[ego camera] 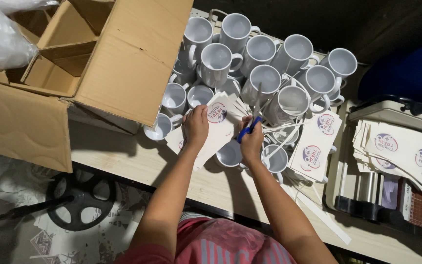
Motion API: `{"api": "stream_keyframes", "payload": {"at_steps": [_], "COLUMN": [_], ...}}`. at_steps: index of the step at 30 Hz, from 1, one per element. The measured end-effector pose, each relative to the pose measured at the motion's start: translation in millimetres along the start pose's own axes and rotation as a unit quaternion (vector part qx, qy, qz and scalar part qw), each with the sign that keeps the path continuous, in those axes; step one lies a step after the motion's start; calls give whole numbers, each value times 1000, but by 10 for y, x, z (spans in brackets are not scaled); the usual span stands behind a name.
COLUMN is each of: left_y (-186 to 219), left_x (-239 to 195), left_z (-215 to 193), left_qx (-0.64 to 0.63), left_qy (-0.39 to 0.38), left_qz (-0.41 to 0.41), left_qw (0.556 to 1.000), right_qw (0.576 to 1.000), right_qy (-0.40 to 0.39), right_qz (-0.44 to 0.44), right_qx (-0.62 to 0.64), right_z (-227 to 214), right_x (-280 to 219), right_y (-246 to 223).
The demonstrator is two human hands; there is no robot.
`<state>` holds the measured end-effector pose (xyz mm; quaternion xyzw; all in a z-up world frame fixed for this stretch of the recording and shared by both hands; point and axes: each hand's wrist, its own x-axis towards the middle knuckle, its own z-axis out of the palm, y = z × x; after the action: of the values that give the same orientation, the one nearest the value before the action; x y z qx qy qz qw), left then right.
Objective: Cutting out printed logo decals from white paper strips using a pair of scissors.
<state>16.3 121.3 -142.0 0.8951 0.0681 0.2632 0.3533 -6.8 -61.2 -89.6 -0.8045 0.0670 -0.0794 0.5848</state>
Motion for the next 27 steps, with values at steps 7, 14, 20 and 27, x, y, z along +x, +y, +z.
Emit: {"api": "stream_keyframes", "payload": {"at_steps": [7,14,20,27], "left_y": [120,299,344,192], "left_x": [39,49,22,10], "left_z": [-91,-274,-321,-186], "left_qx": [-18,6,-73,-96], "left_qy": [-10,-36,-28,31], "left_qz": [-20,-22,-7,105], "left_qw": [1000,999,997,989], "right_qw": [998,999,999,998], "right_qy": [-11,-36,-46,-23], "right_qz": [-41,-29,-7,3], "right_qx": [40,22,-6,53], "right_z": [52,23,-1,0], "right_x": [61,66,60,53], "right_y": [235,215,113,204]}}
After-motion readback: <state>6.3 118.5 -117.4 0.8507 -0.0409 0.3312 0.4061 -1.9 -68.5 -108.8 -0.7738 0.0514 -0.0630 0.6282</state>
